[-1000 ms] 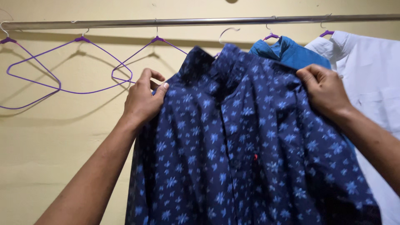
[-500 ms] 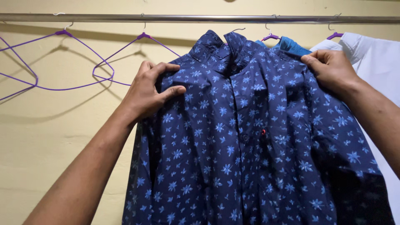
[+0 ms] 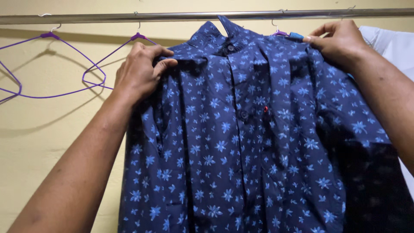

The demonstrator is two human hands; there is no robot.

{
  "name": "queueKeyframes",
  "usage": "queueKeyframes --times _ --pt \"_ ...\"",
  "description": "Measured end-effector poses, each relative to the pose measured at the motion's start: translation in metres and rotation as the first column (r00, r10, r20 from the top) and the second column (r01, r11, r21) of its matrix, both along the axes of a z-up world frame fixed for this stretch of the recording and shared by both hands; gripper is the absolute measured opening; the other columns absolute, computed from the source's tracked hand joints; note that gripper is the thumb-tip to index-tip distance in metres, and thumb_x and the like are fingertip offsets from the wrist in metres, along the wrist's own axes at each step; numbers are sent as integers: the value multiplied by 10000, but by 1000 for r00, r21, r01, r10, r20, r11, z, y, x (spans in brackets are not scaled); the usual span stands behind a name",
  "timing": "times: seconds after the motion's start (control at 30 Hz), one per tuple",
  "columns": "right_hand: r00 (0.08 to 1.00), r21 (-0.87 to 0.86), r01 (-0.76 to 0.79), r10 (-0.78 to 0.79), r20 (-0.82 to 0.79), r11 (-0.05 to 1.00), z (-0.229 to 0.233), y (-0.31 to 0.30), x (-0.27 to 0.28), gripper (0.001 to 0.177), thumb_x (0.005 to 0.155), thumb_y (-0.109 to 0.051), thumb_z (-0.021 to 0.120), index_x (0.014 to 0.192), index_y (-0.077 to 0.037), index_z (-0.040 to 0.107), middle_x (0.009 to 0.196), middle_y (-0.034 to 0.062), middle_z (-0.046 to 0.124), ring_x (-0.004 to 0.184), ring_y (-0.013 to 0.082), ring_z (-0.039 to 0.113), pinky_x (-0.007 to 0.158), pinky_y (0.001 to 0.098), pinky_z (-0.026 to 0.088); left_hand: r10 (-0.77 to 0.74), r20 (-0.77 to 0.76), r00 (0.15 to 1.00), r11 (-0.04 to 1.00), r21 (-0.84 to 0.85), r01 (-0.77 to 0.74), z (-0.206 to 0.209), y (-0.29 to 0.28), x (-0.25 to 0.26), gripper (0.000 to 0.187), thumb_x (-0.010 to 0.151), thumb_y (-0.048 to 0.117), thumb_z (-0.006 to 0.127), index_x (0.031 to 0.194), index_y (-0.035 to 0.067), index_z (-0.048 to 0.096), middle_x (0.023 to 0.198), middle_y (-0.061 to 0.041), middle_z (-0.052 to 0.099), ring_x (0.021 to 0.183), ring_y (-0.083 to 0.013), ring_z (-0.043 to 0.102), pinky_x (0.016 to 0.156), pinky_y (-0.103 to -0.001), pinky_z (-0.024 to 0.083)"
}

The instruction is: The person removes a dark blue patterned shirt from a hanger, folds it, and then places it back on a hanger. They button the shirt and hang it on a wall-mounted rod next to other shirts.

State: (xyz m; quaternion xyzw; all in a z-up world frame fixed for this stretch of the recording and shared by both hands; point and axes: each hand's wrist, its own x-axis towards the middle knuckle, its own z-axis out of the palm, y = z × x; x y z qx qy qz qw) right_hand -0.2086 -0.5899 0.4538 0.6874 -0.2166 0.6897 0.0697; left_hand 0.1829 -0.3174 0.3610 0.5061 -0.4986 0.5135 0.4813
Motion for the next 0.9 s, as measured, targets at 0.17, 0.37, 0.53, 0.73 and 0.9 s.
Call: queueKeyframes --times 0.17,0.37,0.53,0.73,0.9 --pt "996 -118 85 -86 2 989 26 -3 14 237 923 -293 840 1051 -100 791 932 104 763 769 134 682 712 307 533 39 31 999 999 -38 -38 15 1 18 353 914 523 717 1178 294 762 1146 -123 629 1112 -324 626 903 -478 502" --pt "998 -129 60 -58 19 990 31 -21 32 261 925 -301 846 1066 -89 791 933 125 766 780 160 686 718 339 537 32 -80 996 999 -4 -32 18 -14 23 353 868 537 706 1162 349 757 1186 -82 608 1096 -320 642 879 -486 515" --pt "994 -148 101 -95 48 984 33 -34 38 282 900 -318 859 1070 -104 792 936 125 762 797 176 705 743 336 545 62 -81 995 998 1 -62 21 -28 24 386 877 565 695 1177 326 735 1174 -88 594 1082 -336 645 874 -500 512" --pt "984 -235 163 -143 102 958 33 -39 47 269 928 -324 852 1083 -111 796 959 139 765 827 217 727 779 361 556 47 -86 995 998 -27 -49 24 -43 30 419 868 562 703 1199 306 716 1142 -105 584 1042 -353 656 862 -499 522" --pt "977 -346 198 -156 146 917 30 -49 55 268 957 -326 857 1082 -97 798 972 150 757 853 246 726 793 379 553 54 -69 996 997 -47 -57 28 -55 38 439 861 534 718 1238 310 697 1144 -123 572 1032 -367 656 858 -508 521"
